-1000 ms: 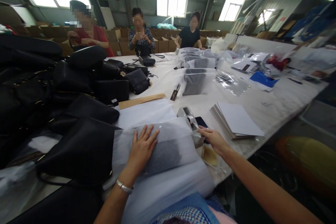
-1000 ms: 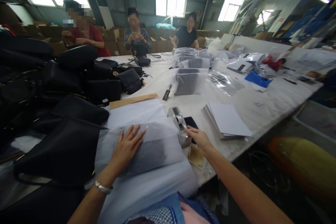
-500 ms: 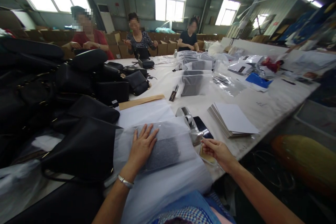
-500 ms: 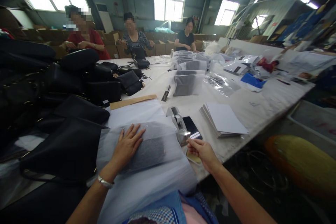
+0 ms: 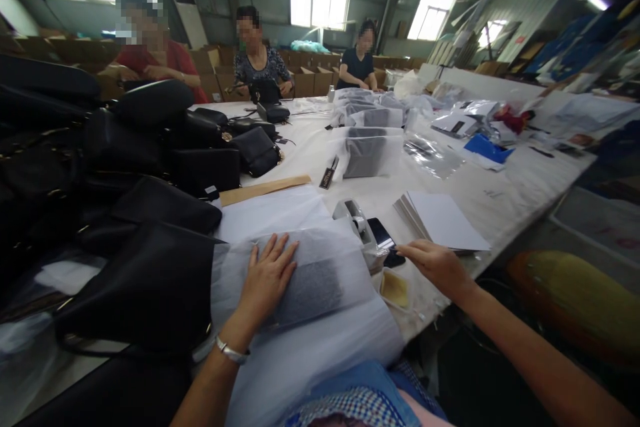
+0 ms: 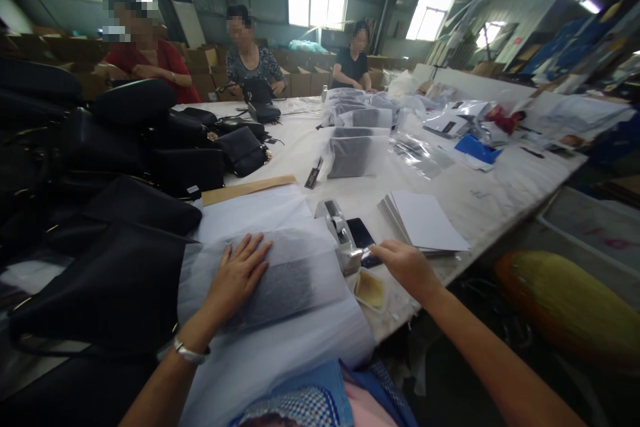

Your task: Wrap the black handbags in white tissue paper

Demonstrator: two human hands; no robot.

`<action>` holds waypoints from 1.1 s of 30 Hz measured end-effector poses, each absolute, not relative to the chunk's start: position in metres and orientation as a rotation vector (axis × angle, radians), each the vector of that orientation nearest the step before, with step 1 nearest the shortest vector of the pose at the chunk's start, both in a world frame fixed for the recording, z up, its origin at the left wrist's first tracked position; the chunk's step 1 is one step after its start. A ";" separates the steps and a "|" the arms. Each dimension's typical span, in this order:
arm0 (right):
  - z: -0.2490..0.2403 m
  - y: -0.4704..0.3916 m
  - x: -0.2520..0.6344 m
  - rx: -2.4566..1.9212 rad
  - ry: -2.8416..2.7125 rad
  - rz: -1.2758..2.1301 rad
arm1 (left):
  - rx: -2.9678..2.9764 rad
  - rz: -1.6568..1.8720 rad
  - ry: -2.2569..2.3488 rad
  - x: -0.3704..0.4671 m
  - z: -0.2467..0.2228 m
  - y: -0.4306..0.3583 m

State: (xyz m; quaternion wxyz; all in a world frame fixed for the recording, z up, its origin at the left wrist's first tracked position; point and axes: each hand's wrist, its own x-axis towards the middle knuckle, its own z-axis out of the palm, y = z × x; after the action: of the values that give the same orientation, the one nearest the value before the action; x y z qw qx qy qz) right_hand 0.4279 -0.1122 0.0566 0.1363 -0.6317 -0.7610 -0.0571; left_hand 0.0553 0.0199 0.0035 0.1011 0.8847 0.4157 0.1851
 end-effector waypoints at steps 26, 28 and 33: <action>0.080 0.171 0.192 -0.852 -3.267 0.472 | 1.967 0.916 1.368 0.023 -0.001 0.047; 0.080 0.175 0.191 -0.898 -3.269 0.464 | 1.980 0.911 1.363 0.023 0.000 0.048; 0.064 0.191 0.201 -1.208 -3.112 1.211 | 1.975 0.879 1.372 0.021 0.001 0.048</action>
State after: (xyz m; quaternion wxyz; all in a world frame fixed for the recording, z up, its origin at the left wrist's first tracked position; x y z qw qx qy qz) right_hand 0.2012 0.1911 0.0637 -0.2033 -0.3331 -0.8581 0.3339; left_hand 0.0210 0.0483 0.0013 0.2867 0.7389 0.5134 0.3291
